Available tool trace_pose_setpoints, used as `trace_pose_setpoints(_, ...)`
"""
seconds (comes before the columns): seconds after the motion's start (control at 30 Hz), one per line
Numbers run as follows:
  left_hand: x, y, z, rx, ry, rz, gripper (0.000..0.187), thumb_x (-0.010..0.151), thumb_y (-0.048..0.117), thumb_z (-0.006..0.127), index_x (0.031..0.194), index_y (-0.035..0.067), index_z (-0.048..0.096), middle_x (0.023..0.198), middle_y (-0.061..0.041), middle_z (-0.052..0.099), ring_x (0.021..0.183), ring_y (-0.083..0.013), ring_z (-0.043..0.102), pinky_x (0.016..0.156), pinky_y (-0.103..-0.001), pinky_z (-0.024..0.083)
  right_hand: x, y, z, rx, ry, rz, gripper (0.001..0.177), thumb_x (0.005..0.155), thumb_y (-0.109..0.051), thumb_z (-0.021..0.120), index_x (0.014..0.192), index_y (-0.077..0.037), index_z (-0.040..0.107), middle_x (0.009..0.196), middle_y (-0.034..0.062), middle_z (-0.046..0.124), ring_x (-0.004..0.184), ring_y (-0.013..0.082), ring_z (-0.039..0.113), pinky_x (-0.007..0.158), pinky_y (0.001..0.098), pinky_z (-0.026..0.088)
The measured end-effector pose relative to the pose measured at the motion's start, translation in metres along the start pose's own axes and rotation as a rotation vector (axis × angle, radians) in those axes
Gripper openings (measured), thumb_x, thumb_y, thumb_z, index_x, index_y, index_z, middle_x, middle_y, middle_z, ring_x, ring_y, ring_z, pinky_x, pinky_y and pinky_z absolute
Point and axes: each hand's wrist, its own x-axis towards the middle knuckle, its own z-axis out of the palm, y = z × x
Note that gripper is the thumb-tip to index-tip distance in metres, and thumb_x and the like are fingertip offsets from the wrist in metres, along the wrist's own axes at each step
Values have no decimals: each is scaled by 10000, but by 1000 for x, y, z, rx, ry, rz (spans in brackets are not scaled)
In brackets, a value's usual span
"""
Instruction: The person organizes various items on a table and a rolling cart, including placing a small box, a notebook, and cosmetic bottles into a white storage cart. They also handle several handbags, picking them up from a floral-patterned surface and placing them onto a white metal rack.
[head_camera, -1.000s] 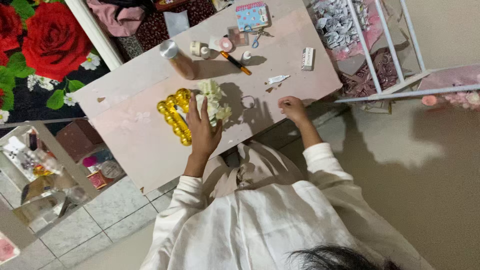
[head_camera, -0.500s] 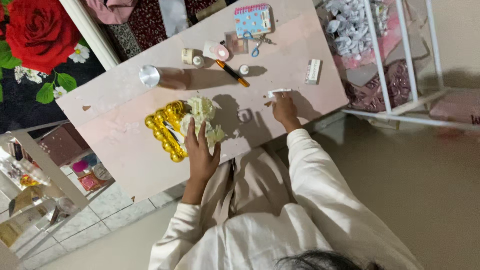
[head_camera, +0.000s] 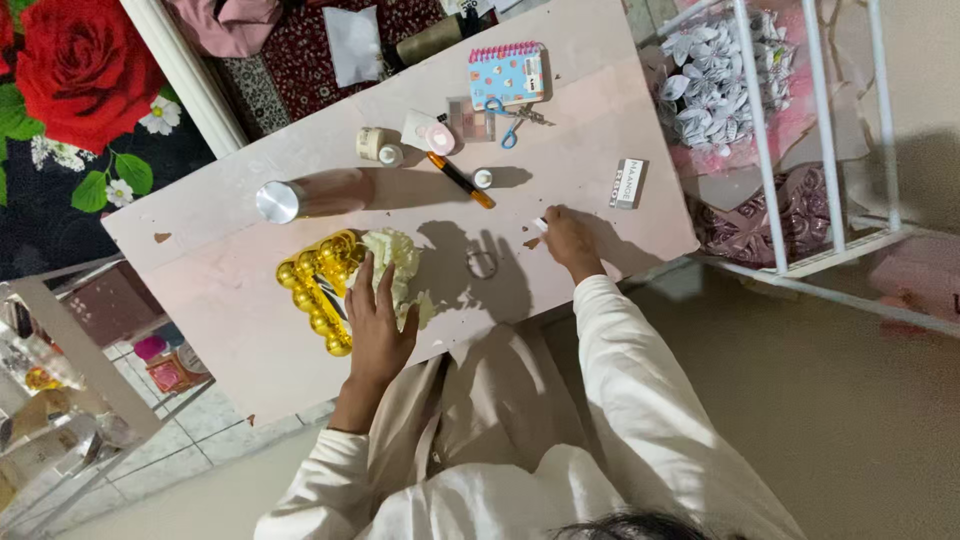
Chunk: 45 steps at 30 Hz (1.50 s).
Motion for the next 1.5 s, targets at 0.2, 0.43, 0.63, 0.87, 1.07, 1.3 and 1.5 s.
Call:
trace_pose_setpoints(0.2,7,6,10,-2,-13,-46,699,732,155,687,1329,27,347,1460,-218,227,1323,-401,272,1018,-591,239,7,24,0,131,218,-79,260,864,-208,580,1067,-56,522,1028,178,602,975,360,581,830,440,458)
trace_pose_setpoints(0.43,14,14,23,-28,-37,-59,758,735,152,695,1353,-20,293,1461,-225,223,1316,-398,283,1021,-568,249,16,60,-29,337,484,242,330,930,-132,506,1210,25,432,1060,240,595,970,387,587,840,454,462)
trace_pose_setpoints(0.63,19,25,31,-22,-54,-50,800,718,139,702,1365,-31,263,1459,-233,207,1312,-404,277,1014,-563,256,13,64,-49,313,559,565,590,773,-215,676,1196,62,373,1069,241,567,955,392,576,790,444,467)
trace_pose_setpoints(0.87,17,24,28,-1,-57,-104,805,722,149,707,1371,0,255,1464,-224,192,1313,-408,269,1017,-579,237,16,75,-28,327,528,655,539,804,-269,708,1165,36,447,1028,228,587,905,378,607,751,455,490)
trace_pose_setpoints(1.07,9,22,22,-18,-56,-195,809,707,145,699,1371,3,260,1473,-207,188,1325,-394,264,1021,-584,220,12,71,-15,401,639,522,379,818,-282,704,995,7,533,896,156,650,817,320,638,705,438,495)
trace_pose_setpoints(1.3,-9,18,22,-45,36,-179,770,741,150,689,1373,7,273,1472,-205,198,1312,-389,280,1023,-595,231,-9,7,5,825,702,190,325,863,-235,684,1048,12,580,847,51,636,676,107,564,579,253,463)
trace_pose_setpoints(1.5,-25,20,15,-112,90,-175,807,728,163,725,1382,19,276,1475,-189,212,1316,-386,282,1019,-606,231,-72,-94,-18,1138,489,-233,322,874,-198,658,1103,-5,542,869,-31,625,732,28,568,628,186,468)
